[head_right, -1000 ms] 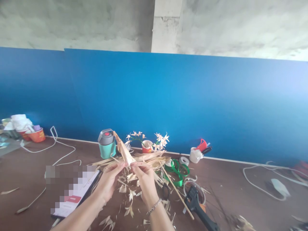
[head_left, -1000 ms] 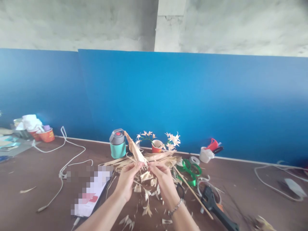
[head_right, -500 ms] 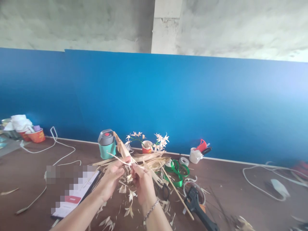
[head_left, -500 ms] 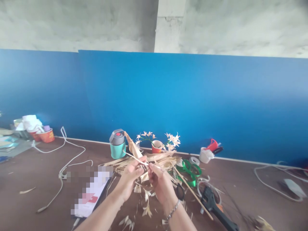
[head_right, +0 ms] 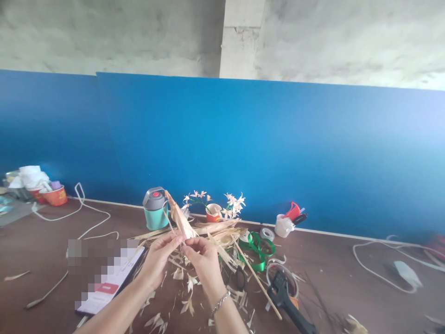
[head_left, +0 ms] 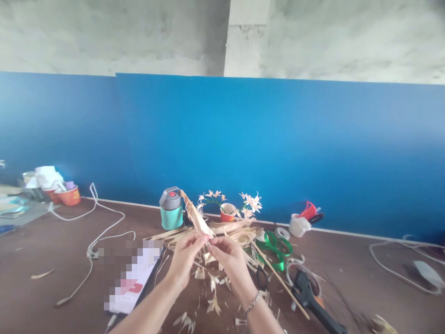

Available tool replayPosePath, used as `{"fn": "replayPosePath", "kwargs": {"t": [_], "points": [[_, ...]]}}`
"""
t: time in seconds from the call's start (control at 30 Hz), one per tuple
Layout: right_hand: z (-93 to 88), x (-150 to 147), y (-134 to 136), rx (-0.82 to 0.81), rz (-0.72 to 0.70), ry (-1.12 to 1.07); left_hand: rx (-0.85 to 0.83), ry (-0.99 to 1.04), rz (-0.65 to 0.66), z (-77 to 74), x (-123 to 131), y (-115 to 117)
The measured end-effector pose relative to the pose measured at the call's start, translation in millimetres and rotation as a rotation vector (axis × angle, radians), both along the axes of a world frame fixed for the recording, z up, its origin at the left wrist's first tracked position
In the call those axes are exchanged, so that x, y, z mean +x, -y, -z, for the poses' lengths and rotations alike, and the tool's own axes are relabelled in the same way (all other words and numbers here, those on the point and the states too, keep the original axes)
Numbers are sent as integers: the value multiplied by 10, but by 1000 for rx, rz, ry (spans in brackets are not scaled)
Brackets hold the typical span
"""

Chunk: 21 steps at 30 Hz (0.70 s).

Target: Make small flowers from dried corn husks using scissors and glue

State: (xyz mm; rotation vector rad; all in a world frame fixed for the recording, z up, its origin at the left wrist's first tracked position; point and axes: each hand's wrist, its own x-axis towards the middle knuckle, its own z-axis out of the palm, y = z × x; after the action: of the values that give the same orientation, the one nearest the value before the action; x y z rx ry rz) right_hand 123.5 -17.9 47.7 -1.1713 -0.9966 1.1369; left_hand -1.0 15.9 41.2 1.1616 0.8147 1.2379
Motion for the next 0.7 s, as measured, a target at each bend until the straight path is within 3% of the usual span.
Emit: {"fn": "replayPosePath", "kwargs": {"t": [0.13,0.23,0.47,0.7], "points": [[-47,18,12,69,84,368,-15,15,6,-9,11,12],[-39,18,9,113,95,458,-48,46,33,0,17,10],[19,43,-16,73,-71,271,-132,113,177,-4,-12,-10],[-21,57,8,11,-150,148,-40,-7,151,-92,-25,11]]}}
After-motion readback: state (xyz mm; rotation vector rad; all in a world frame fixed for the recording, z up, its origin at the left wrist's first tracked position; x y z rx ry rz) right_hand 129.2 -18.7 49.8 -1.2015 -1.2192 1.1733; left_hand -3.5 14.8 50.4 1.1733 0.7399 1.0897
